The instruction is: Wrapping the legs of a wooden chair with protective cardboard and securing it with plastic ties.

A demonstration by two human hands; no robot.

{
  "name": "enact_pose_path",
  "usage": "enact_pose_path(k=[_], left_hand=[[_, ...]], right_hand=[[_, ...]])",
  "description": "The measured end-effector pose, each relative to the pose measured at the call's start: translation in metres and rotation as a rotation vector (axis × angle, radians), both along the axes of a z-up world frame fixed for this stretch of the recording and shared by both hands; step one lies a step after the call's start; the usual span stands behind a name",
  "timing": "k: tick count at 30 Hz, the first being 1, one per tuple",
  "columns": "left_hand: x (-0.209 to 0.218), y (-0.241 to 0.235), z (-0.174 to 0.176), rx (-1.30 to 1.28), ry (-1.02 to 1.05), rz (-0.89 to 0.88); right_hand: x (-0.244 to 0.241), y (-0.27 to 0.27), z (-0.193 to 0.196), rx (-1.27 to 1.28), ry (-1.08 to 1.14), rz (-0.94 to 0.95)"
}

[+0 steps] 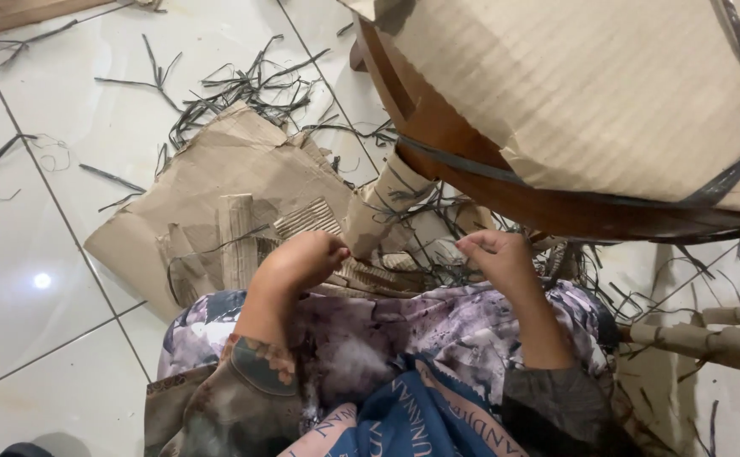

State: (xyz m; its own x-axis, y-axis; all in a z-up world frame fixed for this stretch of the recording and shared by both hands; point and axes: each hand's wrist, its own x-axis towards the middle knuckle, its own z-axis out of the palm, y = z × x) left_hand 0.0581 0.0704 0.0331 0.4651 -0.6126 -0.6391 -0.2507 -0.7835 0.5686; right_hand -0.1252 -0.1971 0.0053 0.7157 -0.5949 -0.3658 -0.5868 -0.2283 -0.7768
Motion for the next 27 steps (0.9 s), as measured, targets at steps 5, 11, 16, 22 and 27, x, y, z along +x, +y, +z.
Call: enact_pose_path(k=[5,11,16,22,27], left_hand=[[0.024,0.015,-0.028,-0.093,-0.128,0.075],[0.027,0.011,-0.010,-0.254,-0.141,0.178],[0.027,0.007,-0.012,-0.321,-0.155,0.202],[0.028,0.010,-0.015,-0.355,-0.141,0.226],[0.025,0.010,-0.010,-0.369,-0.131,0.205]], right_hand=[[-0.005,-0.005,-0.011,-0.125,-0.037,-0.207],[0.018,0.015,-0.023,0.031,-0.229,-0.422],[0.036,0.044,-0.012,0.196,-0.321,-0.399],[0.034,0.041,-0.044,0.081,-0.381,-0.260],[0.031,0.049,-0.029,0.273,-0.524,-0.245]])
